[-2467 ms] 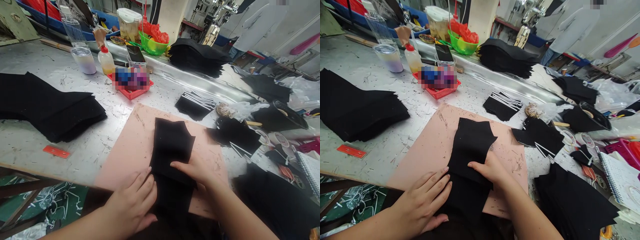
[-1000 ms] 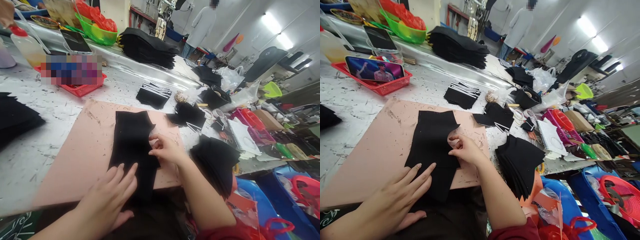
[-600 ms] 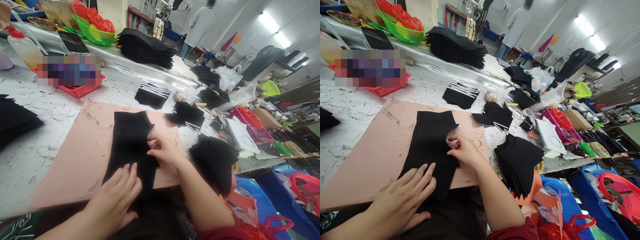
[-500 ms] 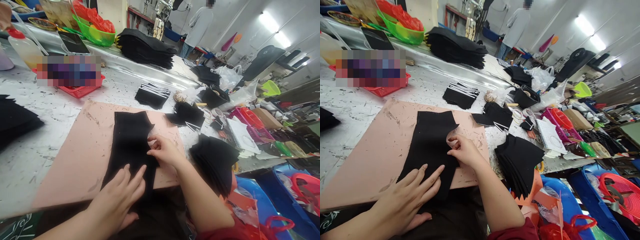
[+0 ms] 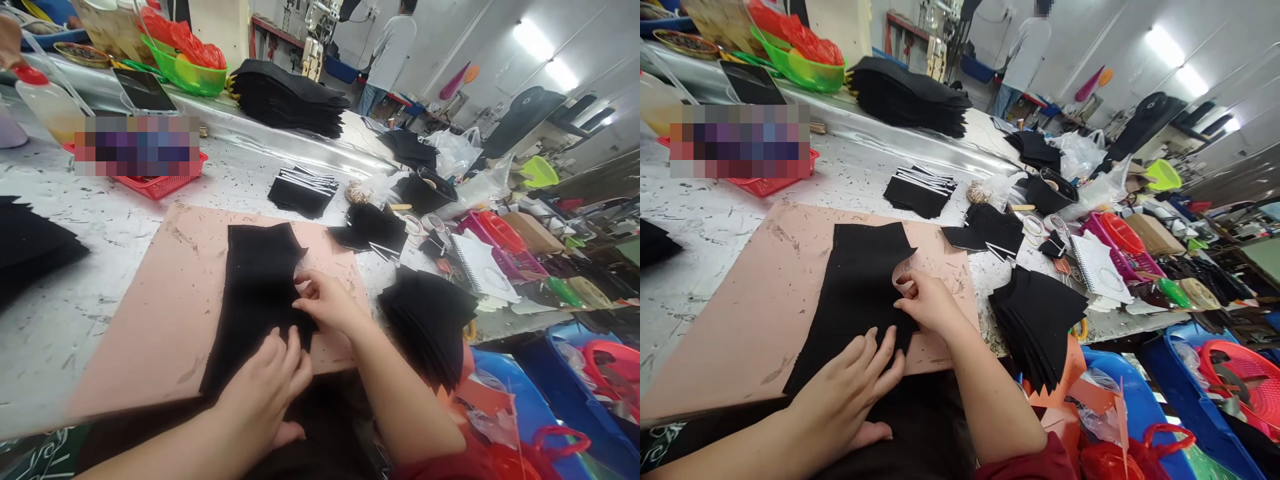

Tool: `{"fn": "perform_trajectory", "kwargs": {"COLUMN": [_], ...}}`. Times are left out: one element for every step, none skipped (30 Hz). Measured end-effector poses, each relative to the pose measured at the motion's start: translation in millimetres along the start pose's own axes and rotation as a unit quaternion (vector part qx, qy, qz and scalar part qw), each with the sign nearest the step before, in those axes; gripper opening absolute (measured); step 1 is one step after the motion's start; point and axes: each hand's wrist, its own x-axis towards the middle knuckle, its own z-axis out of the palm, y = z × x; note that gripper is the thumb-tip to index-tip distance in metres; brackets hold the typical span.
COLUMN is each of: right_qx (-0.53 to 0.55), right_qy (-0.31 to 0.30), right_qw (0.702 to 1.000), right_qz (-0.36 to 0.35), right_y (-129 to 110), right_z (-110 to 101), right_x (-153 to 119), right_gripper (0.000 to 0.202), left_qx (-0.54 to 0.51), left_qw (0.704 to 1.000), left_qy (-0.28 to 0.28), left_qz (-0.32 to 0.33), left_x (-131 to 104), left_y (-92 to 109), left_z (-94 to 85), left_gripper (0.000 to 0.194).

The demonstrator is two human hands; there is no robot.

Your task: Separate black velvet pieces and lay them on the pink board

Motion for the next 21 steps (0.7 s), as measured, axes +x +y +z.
{"fn": "perform_trajectory", "kwargs": {"right_qx": [-0.005,-0.01,-0.015,-0.02,-0.033,-0.05,-0.069,-0.091,-0.114,-0.135,-0.153,-0.17,-0.192,-0.215,-0.238,-0.264,-0.29,-0.314,-0.333,-0.346,-0.355], "right_qy": [0.003,0.007,0.012,0.02,0.035,0.055,0.077,0.094,0.104,0.107,0.105,0.104,0.11,0.121,0.136,0.151,0.163,0.172,0.181,0.188,0.192], "right_qw": [1.0,1.0,1.0,1.0,0.999,0.997,0.994,0.989,0.984,0.977,0.969,0.961,0.95,0.939,0.929,0.918,0.906,0.894,0.883,0.874,0.868], "right_qz": [-0.002,-0.004,-0.006,-0.007,-0.013,-0.025,-0.039,-0.061,-0.092,-0.127,-0.163,-0.193,-0.22,-0.239,-0.247,-0.254,-0.261,-0.269,-0.278,-0.284,-0.291], "right_y": [0,0,0,1,2,4,6,9,13,17,21,26,29,33,36,38,39,40,40,40,39], "right_z": [0,0,1,0,0,0,0,1,2,4,6,10,14,18,22,26,29,31,32,32,33], "right_x": [0,-1,-2,-3,-5,-9,-13,-18,-25,-32,-39,-46,-53,-59,-64,-69,-73,-75,-78,-79,-80], "right_gripper": [0.029,0.028,0.029,0.029,0.028,0.027,0.025,0.021,0.019,0.019,0.022,0.025,0.029,0.032,0.035,0.037,0.038,0.038,0.038,0.037,0.037], "left_qx": [-0.001,-0.004,-0.01,-0.016,-0.024,-0.032,-0.04,-0.048,-0.055,-0.061,-0.067,-0.073,-0.078,-0.084,-0.09,-0.095,-0.101,-0.108,-0.114,-0.12,-0.124], "left_qw": [1.0,1.0,1.0,1.0,1.0,0.999,0.999,0.998,0.998,0.997,0.997,0.996,0.995,0.994,0.994,0.993,0.992,0.991,0.991,0.989,0.988], "left_qy": [-0.006,-0.014,-0.017,-0.015,-0.007,0.004,0.016,0.027,0.035,0.039,0.042,0.048,0.055,0.062,0.068,0.071,0.072,0.07,0.068,0.07,0.073], "left_qz": [0.004,0.005,0.006,0.007,0.009,0.015,0.021,0.026,0.028,0.026,0.022,0.018,0.015,0.011,0.005,-0.001,-0.01,-0.02,-0.032,-0.045,-0.058], "left_x": [2,4,6,6,7,7,7,6,6,5,4,3,2,1,0,-2,-4,-7,-10,-15,-19], "left_y": [1,1,1,1,-1,-2,-4,-5,-7,-9,-11,-13,-15,-16,-18,-18,-19,-19,-20,-20,-22], "left_z": [-0.4,-0.3,0.0,0.6,1.3,1.9,2.4,2.6,2.8,2.8,2.7,2.7,2.8,2.9,3.0,3.1,3.0,2.5,1.5,0.2,-1.7], "left_gripper": [0.083,0.084,0.084,0.084,0.084,0.084,0.083,0.082,0.081,0.079,0.077,0.075,0.073,0.072,0.07,0.069,0.067,0.064,0.06,0.056,0.051]}}
